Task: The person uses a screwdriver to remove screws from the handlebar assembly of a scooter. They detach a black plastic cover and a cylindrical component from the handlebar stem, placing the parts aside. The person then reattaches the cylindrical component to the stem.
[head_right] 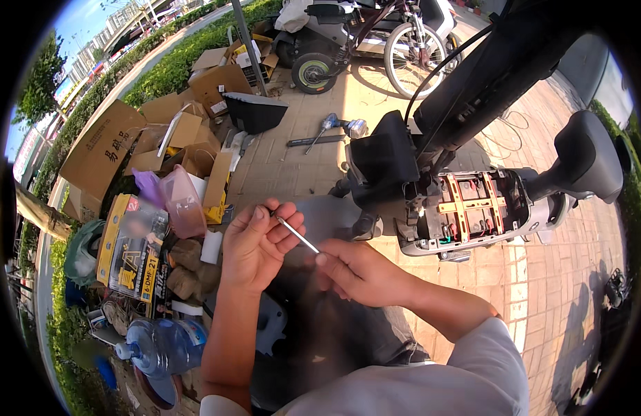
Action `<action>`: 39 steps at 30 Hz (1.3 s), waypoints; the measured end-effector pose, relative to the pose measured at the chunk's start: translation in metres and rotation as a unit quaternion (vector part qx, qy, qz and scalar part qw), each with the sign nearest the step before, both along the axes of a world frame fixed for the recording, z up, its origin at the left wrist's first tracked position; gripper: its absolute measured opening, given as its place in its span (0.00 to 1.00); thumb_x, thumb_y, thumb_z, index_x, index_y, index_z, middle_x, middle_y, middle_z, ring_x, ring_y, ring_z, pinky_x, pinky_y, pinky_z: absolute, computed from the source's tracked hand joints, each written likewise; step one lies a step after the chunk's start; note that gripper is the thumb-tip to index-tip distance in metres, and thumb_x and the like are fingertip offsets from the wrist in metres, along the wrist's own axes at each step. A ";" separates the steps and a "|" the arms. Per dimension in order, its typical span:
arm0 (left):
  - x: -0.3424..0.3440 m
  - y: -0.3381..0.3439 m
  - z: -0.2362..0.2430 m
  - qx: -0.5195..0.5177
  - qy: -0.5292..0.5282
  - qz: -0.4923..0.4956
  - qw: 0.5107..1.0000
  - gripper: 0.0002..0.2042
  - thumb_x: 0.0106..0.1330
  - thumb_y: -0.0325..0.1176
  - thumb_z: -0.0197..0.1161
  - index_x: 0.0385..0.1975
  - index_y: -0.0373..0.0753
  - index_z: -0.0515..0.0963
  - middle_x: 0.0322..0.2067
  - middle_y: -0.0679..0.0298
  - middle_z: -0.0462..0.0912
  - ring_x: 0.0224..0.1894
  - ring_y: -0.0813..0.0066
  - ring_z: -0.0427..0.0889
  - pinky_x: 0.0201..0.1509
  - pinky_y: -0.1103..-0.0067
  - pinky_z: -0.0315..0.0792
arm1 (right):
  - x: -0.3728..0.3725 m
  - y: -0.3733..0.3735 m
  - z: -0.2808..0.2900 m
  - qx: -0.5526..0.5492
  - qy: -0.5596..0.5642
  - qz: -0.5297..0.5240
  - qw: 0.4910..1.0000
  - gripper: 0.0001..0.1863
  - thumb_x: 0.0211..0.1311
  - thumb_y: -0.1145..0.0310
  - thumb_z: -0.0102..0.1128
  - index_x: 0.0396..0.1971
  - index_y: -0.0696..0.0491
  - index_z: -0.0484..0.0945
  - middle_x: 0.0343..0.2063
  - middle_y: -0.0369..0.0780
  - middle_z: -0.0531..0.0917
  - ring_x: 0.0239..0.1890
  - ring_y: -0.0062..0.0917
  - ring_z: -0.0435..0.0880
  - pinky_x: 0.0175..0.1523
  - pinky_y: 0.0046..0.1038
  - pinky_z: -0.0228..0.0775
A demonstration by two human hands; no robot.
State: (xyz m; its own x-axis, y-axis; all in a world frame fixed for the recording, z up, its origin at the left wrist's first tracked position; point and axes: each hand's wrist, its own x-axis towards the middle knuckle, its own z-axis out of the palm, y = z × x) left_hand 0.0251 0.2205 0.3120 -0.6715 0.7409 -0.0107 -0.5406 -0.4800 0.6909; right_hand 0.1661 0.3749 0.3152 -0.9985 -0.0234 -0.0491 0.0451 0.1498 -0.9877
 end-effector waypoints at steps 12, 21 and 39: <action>0.001 -0.048 0.020 -0.024 0.090 0.147 0.985 0.09 0.70 0.36 0.61 0.40 0.38 0.77 0.44 0.53 0.84 0.47 0.58 0.85 0.50 0.66 0.80 | -0.010 -0.007 0.006 -0.213 -0.021 0.113 0.970 0.18 0.78 0.61 0.42 0.47 0.61 0.74 0.26 0.41 0.79 0.19 0.19 0.73 0.27 0.22 0.67; -0.023 -0.052 -0.039 -0.029 0.048 0.254 0.966 0.07 0.70 0.36 0.62 0.40 0.40 0.77 0.34 0.64 0.84 0.36 0.71 0.84 0.44 0.72 0.80 | -0.043 0.001 -0.127 -0.208 -0.218 -0.145 0.942 0.14 0.72 0.63 0.53 0.42 0.60 0.74 0.19 0.35 0.75 0.20 0.19 0.73 0.29 0.24 0.66; -0.028 -0.089 -0.107 -0.100 -0.080 0.346 0.930 0.10 0.68 0.37 0.65 0.42 0.41 0.77 0.35 0.67 0.81 0.37 0.74 0.80 0.42 0.75 0.76 | 0.026 0.007 -0.207 -0.072 -0.204 -0.105 0.971 0.17 0.67 0.56 0.60 0.35 0.57 0.77 0.24 0.37 0.80 0.26 0.20 0.80 0.30 0.24 0.71</action>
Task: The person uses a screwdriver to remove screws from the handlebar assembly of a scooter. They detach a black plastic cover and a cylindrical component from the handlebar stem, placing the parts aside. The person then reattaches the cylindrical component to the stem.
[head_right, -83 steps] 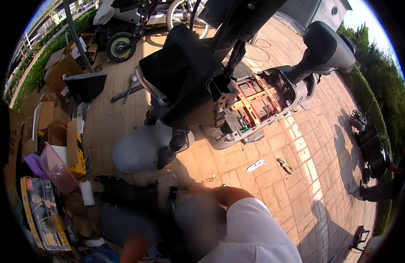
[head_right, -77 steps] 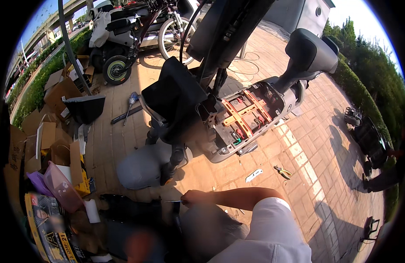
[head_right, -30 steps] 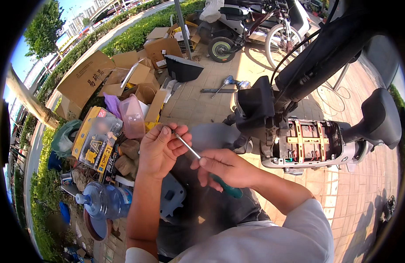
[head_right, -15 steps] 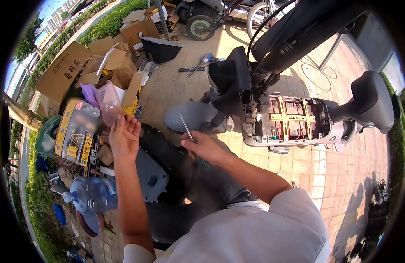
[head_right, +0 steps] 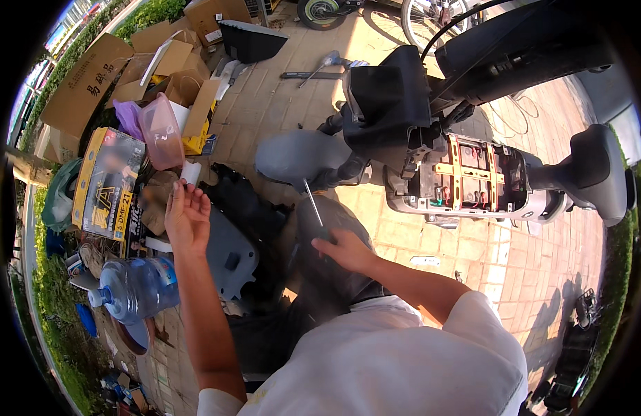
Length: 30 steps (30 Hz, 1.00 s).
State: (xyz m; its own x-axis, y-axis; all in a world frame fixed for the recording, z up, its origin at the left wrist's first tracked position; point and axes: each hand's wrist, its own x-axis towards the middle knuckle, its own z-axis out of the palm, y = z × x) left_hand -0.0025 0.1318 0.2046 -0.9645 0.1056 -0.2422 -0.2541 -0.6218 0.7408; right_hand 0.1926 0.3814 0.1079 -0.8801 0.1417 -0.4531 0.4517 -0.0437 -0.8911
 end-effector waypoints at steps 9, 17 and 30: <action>0.019 0.022 -0.014 -0.002 -0.009 -0.013 1.000 0.10 0.68 0.35 0.65 0.43 0.38 0.78 0.33 0.66 0.82 0.35 0.75 0.80 0.43 0.75 0.78 | -0.001 0.005 -0.007 -0.016 -0.010 0.017 1.000 0.15 0.67 0.58 0.60 0.34 0.57 0.75 0.23 0.37 0.80 0.25 0.18 0.80 0.29 0.24 0.73; 0.034 0.054 -0.015 0.014 -0.022 -0.126 0.992 0.08 0.70 0.35 0.63 0.41 0.37 0.79 0.38 0.62 0.84 0.42 0.70 0.83 0.51 0.72 0.79 | 0.007 -0.010 0.043 -0.029 0.024 0.073 0.997 0.17 0.70 0.58 0.57 0.44 0.58 0.75 0.22 0.35 0.77 0.21 0.16 0.76 0.26 0.21 0.69; 0.045 0.080 0.006 0.094 -0.026 -0.255 0.962 0.10 0.72 0.37 0.59 0.43 0.37 0.77 0.41 0.57 0.84 0.45 0.62 0.85 0.52 0.64 0.80 | 0.005 -0.007 0.095 -0.078 0.102 0.066 0.989 0.14 0.74 0.60 0.51 0.39 0.57 0.73 0.21 0.32 0.74 0.19 0.13 0.72 0.24 0.19 0.65</action>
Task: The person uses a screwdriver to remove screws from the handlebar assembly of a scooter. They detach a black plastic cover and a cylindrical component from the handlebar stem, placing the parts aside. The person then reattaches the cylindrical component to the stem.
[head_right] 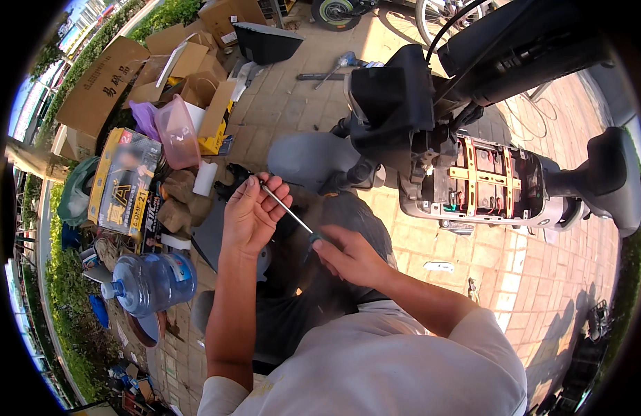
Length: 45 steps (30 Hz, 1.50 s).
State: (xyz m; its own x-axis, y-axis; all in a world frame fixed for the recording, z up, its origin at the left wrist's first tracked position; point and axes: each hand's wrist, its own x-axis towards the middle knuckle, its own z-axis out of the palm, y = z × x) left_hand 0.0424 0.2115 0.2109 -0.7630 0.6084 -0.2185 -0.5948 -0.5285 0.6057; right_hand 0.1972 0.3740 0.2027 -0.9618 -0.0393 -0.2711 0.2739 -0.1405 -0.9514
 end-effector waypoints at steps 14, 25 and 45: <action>-0.016 -0.013 0.015 -0.083 0.113 -0.081 0.987 0.09 0.74 0.35 0.54 0.42 0.36 0.76 0.40 0.54 0.85 0.43 0.59 0.87 0.49 0.62 0.82 | 0.004 0.015 0.026 -0.352 -0.160 0.040 0.921 0.19 0.75 0.60 0.47 0.50 0.61 0.72 0.21 0.39 0.76 0.15 0.19 0.71 0.18 0.20 0.61; -0.016 0.008 0.030 -0.099 0.138 -0.075 0.983 0.14 0.75 0.37 0.53 0.48 0.32 0.75 0.42 0.50 0.84 0.45 0.56 0.85 0.53 0.61 0.80 | -0.011 -0.009 0.002 -0.121 0.035 0.034 0.991 0.17 0.75 0.60 0.49 0.48 0.60 0.72 0.31 0.38 0.81 0.35 0.22 0.81 0.44 0.25 0.74; 0.016 0.049 0.066 -0.029 0.363 -0.113 0.924 0.19 0.68 0.22 0.58 0.58 0.27 0.67 0.40 0.58 0.82 0.39 0.77 0.80 0.48 0.78 0.76 | -0.018 0.084 0.142 0.266 0.451 -0.525 0.670 0.26 0.63 0.72 0.66 0.56 0.58 0.63 0.51 0.42 0.72 0.46 0.20 0.70 0.50 0.26 0.67</action>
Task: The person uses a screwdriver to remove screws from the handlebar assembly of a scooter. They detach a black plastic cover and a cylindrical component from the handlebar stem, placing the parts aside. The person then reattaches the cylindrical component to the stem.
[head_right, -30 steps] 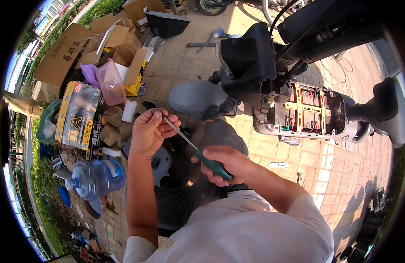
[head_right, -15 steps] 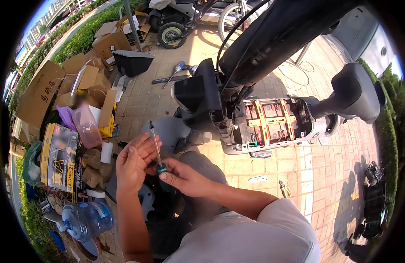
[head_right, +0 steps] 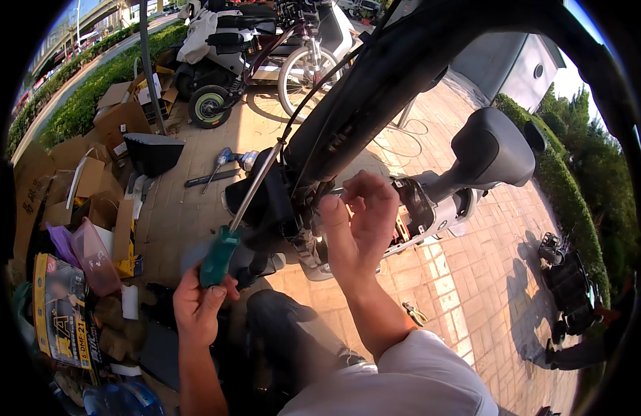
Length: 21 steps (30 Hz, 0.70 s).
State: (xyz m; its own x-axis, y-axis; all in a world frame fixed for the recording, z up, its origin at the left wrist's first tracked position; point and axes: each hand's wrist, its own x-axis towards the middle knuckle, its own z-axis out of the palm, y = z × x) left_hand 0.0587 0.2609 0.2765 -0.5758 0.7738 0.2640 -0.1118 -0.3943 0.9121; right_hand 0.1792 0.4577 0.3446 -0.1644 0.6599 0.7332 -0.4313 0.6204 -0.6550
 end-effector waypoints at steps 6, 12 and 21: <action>-0.002 0.007 0.009 -0.018 -0.017 -0.014 1.000 0.20 0.68 0.22 0.60 0.58 0.26 0.67 0.40 0.58 0.82 0.40 0.78 0.80 0.47 0.80 0.76 | -0.010 0.070 0.020 -0.016 -0.092 -0.029 0.995 0.43 0.54 0.70 0.73 0.66 0.61 0.56 0.55 0.46 0.72 0.54 0.30 0.76 0.55 0.30 0.72; -0.007 0.008 0.021 -0.039 -0.008 -0.004 0.999 0.19 0.67 0.22 0.61 0.57 0.26 0.68 0.39 0.59 0.81 0.41 0.79 0.80 0.47 0.81 0.75 | -0.012 0.069 0.033 -0.035 -0.135 -0.039 0.989 0.38 0.55 0.76 0.68 0.64 0.59 0.58 0.48 0.43 0.77 0.48 0.26 0.80 0.50 0.25 0.76; -0.020 0.031 0.044 -0.063 0.114 0.048 0.990 0.18 0.63 0.24 0.67 0.51 0.27 0.73 0.27 0.62 0.81 0.29 0.84 0.78 0.34 0.85 0.73 | -0.007 0.072 0.024 -0.040 -0.117 -0.013 0.992 0.33 0.57 0.79 0.63 0.62 0.58 0.61 0.49 0.42 0.78 0.47 0.23 0.81 0.50 0.24 0.76</action>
State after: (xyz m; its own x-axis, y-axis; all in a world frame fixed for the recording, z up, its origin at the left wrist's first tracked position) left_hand 0.0383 0.2919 0.3208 -0.5848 0.7536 0.3002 0.1352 -0.2744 0.9521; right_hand 0.1719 0.5294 0.3687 -0.3060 0.7199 0.6230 -0.2472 0.5719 -0.7822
